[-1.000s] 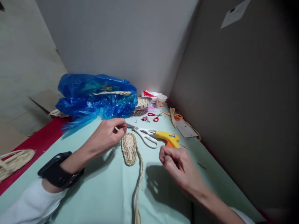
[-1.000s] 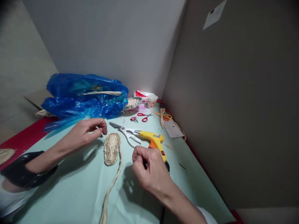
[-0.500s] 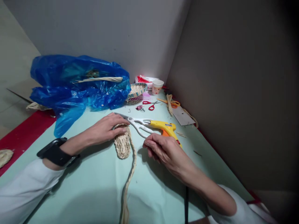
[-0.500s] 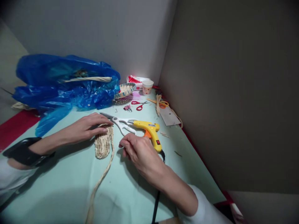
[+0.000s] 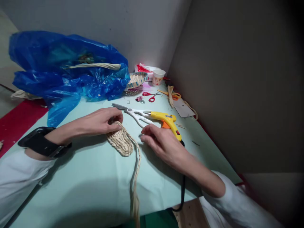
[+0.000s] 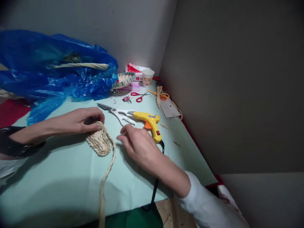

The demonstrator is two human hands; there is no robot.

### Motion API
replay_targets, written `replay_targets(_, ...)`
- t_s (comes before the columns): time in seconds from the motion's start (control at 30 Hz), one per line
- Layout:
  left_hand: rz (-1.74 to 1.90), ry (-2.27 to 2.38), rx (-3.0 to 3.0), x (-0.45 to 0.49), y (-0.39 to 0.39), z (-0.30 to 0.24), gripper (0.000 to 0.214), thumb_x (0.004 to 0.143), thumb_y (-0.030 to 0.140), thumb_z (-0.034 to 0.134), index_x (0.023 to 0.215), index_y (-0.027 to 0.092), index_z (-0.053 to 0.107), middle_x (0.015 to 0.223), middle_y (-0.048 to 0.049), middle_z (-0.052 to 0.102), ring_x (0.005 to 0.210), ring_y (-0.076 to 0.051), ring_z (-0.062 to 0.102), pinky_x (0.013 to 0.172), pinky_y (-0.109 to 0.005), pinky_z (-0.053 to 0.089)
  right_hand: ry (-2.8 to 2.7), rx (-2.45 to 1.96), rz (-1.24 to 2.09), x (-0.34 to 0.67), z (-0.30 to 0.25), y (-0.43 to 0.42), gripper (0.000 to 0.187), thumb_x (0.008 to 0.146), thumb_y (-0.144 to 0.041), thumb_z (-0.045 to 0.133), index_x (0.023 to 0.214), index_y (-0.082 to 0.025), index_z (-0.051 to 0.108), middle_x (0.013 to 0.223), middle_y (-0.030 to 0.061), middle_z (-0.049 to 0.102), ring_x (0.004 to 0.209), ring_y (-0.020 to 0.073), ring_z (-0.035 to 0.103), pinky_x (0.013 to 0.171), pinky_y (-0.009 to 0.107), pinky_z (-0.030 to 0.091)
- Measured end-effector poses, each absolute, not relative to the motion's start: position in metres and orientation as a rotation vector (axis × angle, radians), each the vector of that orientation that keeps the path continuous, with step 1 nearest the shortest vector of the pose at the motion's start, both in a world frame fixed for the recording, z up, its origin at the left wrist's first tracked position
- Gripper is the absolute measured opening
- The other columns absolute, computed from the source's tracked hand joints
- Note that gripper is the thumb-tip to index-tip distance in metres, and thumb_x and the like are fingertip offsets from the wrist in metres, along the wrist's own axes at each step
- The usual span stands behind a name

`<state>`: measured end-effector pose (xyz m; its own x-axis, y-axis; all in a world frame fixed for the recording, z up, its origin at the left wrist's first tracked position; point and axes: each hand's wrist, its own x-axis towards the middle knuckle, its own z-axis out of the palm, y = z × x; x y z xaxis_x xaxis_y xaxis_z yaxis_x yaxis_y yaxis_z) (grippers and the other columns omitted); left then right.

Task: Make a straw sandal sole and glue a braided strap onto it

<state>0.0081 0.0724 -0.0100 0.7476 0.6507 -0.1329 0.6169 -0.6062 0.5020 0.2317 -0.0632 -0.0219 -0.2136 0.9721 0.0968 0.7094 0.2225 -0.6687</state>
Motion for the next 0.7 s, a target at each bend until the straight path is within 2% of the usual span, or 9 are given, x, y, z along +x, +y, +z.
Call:
replay_targets(0.07, 0.079, 0.96, 2.327, 0.004, 0.07, -0.008, 0.017, 0.083, 0.038, 0.06, 0.089, 0.022, 0.059, 0.079, 0.0002, 0.06, 0.069, -0.019, 0.053, 0.06, -0.028, 0.037, -2.064, -1.569, 0.697, 0.226, -0.022, -0.066, 0.022, 0.096, -0.031, 0.06, 0.109, -0.013, 0.058, 0.091, 0.0076, 0.072, 0.078, 0.021, 0.062, 0.069, 0.032, 0.041)
replay_targets(0.13, 0.08, 0.938, 2.233, 0.0, 0.067, -0.007, 0.016, 0.082, 0.037, 0.061, 0.088, 0.023, 0.057, 0.075, 0.0023, 0.057, 0.067, -0.017, 0.051, 0.057, -0.026, 0.037, -2.129, -1.573, 0.712, 0.22, -0.023, -0.069, 0.024, 0.094, -0.026, 0.061, 0.113, -0.013, 0.055, 0.094, 0.0087, 0.072, 0.079, 0.0212, 0.063, 0.069, 0.032, 0.042)
replay_targets(0.23, 0.091, 0.892, 2.091, -0.007, 0.062, -0.004, 0.016, 0.083, 0.035, 0.062, 0.092, 0.022, 0.057, 0.078, 0.0024, 0.055, 0.069, -0.016, 0.05, 0.058, -0.025, 0.039, -2.178, -1.562, 0.732, 0.213, -0.025, -0.068, 0.022, 0.089, -0.014, 0.056, 0.111, -0.014, 0.055, 0.089, 0.0068, 0.071, 0.074, 0.0185, 0.062, 0.064, 0.029, 0.041)
replay_targets(0.4, 0.154, 0.891, 1.884, -0.021, 0.047, 0.005, 0.02, 0.086, 0.038, 0.061, 0.1, 0.024, 0.06, 0.086, 0.001, 0.056, 0.072, -0.015, 0.052, 0.058, -0.023, 0.04, -2.168, -1.55, 0.737, 0.207, -0.016, -0.064, 0.021, 0.085, -0.013, 0.055, 0.106, -0.016, 0.058, 0.082, 0.0023, 0.068, 0.071, 0.0162, 0.058, 0.063, 0.029, 0.04)
replay_targets(0.6, 0.442, 1.013, 1.474, -0.034, 0.028, 0.017, 0.02, 0.081, 0.036, 0.069, 0.097, 0.023, 0.072, 0.086, -0.003, 0.071, 0.074, -0.018, 0.065, 0.061, -0.024, 0.047, -2.182, -1.369, 0.646, 0.206, 0.009, -0.051, 0.017, 0.092, -0.015, 0.053, 0.104, -0.018, 0.063, 0.092, 0.0042, 0.065, 0.083, 0.0175, 0.059, 0.073, 0.03, 0.043)
replay_targets(0.7, 0.594, 1.055, 1.297, -0.036, 0.023, 0.023, 0.019, 0.078, 0.032, 0.073, 0.095, 0.023, 0.076, 0.086, -0.0042, 0.078, 0.074, -0.017, 0.07, 0.063, -0.022, 0.051, -2.121, -1.327, 0.673, 0.206, 0.017, -0.041, 0.018, 0.094, -0.018, 0.052, 0.105, -0.019, 0.066, 0.097, 0.0043, 0.067, 0.08, 0.0162, 0.06, 0.074, 0.03, 0.044)
